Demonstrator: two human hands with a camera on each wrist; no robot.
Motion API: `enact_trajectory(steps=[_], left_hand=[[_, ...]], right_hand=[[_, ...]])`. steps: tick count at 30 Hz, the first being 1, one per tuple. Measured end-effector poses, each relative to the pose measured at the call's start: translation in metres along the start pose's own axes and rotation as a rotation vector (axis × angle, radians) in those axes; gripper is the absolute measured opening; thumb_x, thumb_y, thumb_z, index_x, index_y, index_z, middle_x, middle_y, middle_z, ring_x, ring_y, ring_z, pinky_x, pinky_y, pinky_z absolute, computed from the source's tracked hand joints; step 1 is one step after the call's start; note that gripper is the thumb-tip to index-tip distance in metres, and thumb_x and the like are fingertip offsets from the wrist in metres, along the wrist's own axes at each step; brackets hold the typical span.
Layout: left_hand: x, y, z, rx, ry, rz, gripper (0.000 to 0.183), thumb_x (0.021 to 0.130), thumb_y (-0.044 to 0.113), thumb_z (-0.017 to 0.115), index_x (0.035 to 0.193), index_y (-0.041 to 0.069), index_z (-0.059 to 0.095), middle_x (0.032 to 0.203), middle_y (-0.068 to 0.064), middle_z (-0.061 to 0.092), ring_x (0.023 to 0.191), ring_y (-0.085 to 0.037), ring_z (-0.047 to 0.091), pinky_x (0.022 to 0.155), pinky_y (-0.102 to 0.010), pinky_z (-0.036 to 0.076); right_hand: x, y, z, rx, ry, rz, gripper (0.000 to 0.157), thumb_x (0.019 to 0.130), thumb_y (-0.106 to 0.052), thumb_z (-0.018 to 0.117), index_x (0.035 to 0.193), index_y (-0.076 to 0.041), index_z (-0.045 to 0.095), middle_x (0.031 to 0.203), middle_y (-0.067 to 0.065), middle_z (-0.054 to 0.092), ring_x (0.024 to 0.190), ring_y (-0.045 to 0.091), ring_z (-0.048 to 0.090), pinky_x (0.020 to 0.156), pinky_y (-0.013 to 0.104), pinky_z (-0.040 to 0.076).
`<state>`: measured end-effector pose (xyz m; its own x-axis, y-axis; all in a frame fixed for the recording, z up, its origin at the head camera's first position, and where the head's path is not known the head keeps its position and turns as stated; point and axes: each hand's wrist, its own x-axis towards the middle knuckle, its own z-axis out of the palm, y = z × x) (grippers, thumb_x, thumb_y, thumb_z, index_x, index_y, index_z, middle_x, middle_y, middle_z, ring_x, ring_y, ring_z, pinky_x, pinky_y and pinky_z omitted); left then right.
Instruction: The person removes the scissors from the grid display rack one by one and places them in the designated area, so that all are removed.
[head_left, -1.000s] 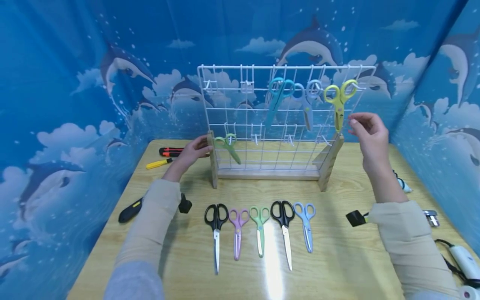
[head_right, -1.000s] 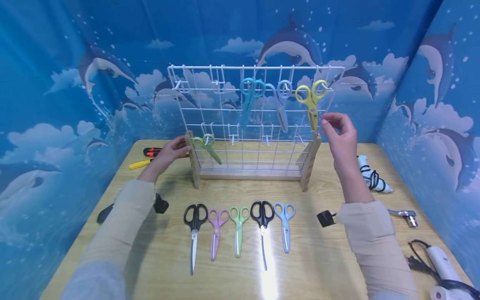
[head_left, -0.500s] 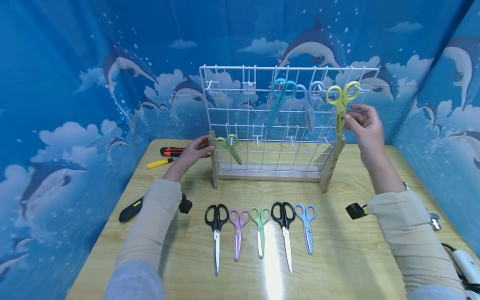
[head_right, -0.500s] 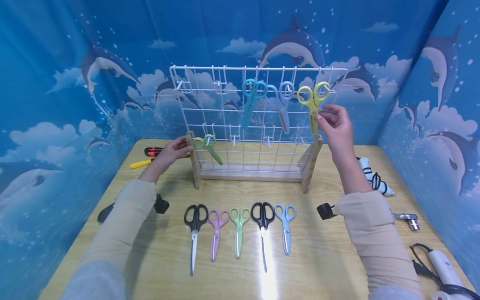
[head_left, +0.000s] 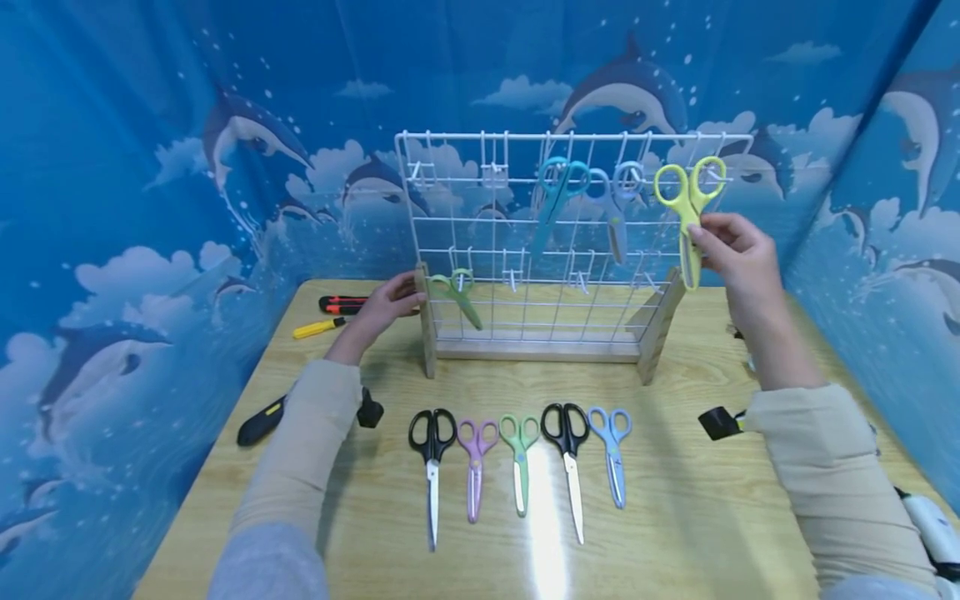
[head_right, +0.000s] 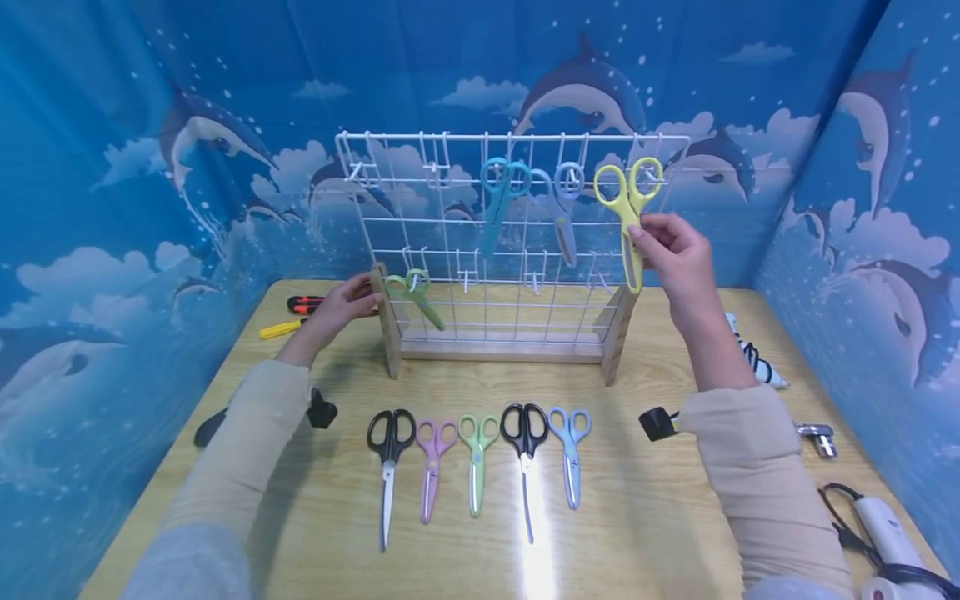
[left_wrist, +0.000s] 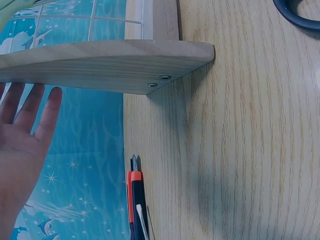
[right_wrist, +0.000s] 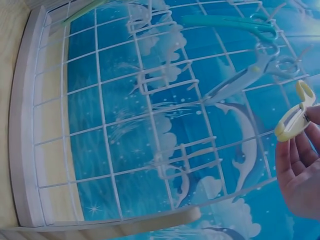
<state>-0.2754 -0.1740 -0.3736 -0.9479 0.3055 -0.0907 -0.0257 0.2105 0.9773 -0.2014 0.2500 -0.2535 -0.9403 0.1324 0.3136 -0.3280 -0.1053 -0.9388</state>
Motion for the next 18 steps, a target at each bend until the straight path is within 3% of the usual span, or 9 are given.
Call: enact_trajectory(steps=[9, 14, 18], left_hand=[[0.004, -0.005, -0.002, 0.009, 0.014, 0.006, 0.063, 0.074, 0.04, 0.06, 0.129, 0.023, 0.034, 0.129, -0.004, 0.037, 0.116, -0.019, 0.036, 0.092, -0.042, 0.036], [0.004, -0.004, -0.002, 0.012, 0.019, 0.003, 0.064, 0.074, 0.04, 0.06, 0.129, 0.023, 0.034, 0.129, -0.005, 0.037, 0.117, -0.019, 0.036, 0.093, -0.042, 0.036], [0.003, -0.005, -0.002, 0.013, 0.014, -0.003, 0.063, 0.075, 0.039, 0.06, 0.13, 0.022, 0.034, 0.129, -0.004, 0.037, 0.117, -0.018, 0.036, 0.091, -0.039, 0.038]], right_hand=[[-0.02, -0.02, -0.007, 0.02, -0.054, -0.086, 0.014, 0.078, -0.003, 0.059, 0.091, 0.001, 0.057, 0.076, 0.006, 0.056, 0.066, 0.011, 0.053, 0.056, 0.016, 0.048], [-0.04, -0.023, -0.016, -0.01, -0.08, -0.08, 0.013, 0.08, -0.002, 0.056, 0.092, 0.002, 0.056, 0.079, 0.006, 0.057, 0.069, 0.011, 0.052, 0.054, 0.016, 0.047], [-0.059, -0.013, -0.028, -0.06, -0.08, -0.046, 0.011, 0.081, -0.001, 0.055, 0.091, -0.001, 0.056, 0.078, 0.004, 0.055, 0.068, 0.01, 0.051, 0.053, 0.015, 0.046]])
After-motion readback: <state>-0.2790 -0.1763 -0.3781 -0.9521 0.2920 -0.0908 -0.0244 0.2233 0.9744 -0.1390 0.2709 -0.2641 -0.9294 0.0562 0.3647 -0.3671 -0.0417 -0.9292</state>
